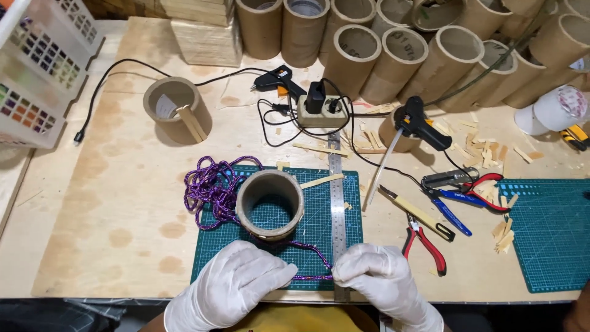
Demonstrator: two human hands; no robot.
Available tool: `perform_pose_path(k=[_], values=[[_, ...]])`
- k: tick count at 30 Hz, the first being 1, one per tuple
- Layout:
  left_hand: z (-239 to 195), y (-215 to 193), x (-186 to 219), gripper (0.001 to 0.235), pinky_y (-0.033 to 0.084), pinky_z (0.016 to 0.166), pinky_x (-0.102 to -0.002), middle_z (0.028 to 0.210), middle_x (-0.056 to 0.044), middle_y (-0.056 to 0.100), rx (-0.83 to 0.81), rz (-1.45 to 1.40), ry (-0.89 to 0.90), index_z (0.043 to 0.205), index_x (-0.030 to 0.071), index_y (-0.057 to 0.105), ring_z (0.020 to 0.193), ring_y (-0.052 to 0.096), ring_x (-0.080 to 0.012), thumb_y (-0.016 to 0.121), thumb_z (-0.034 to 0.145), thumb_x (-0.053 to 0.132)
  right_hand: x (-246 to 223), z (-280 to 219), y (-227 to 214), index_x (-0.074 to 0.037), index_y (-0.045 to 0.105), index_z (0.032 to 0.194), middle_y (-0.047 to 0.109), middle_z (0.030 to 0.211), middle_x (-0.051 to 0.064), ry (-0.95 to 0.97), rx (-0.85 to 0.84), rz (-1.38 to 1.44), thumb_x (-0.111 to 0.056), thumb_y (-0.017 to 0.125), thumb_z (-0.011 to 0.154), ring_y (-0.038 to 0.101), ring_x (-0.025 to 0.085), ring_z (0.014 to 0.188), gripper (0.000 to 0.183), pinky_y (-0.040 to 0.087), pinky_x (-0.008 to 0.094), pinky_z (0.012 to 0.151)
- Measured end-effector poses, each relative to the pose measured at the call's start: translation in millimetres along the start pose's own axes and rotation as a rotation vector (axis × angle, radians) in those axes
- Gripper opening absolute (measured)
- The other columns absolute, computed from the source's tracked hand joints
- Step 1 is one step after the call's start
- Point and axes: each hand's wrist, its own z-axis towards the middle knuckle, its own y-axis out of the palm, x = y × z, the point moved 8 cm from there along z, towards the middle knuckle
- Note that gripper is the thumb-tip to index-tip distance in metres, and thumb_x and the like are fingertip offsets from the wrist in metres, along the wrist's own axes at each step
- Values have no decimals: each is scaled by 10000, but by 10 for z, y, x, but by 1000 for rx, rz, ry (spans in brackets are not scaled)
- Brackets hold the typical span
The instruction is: Attaching a purple decorative rope to a cardboard tube using a hot glue gun to decorate it.
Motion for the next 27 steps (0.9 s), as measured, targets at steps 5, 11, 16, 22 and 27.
perform_pose_path(k=[5,11,16,22,27], values=[[146,-79,-42,231,481,662,-327,1029,-28,760,9,50,84,1228,79,687,857,741,-186,681,998,91,-92,103,-65,-25,764,962,758,894,103,-50,-124,-84,-50,742,899,754,226,794,71,658,314,729],[-29,-150,-425,276,368,1175,-547,1432,49,613,16,50,45,1288,292,645,1422,469,-238,700,1019,312,251,255,-888,-178,777,1163,808,1146,8,217,-159,-585,-193,683,909,756,165,1053,271,556,309,972],[-17,-198,-747,157,316,1188,-621,1518,-47,503,-162,12,-7,1052,325,707,1480,330,-456,770,921,383,412,743,-2007,-106,528,1437,568,1434,159,167,72,-1335,-153,634,934,496,401,1299,516,408,545,1097],[123,-225,-769,124,338,1157,-666,1432,-52,565,-260,-86,-47,1043,238,756,1443,283,-598,659,977,278,1171,1144,-2515,-169,341,1611,440,1436,248,601,4,-1440,-347,669,859,478,493,1255,840,439,595,1047],[205,-233,-810,81,292,1203,-650,1226,-78,569,-232,-167,-5,1049,204,706,1430,336,-547,655,988,217,1159,1185,-2487,-259,347,1582,580,1271,258,713,-6,-1329,-156,517,932,563,477,1177,679,468,566,992]])
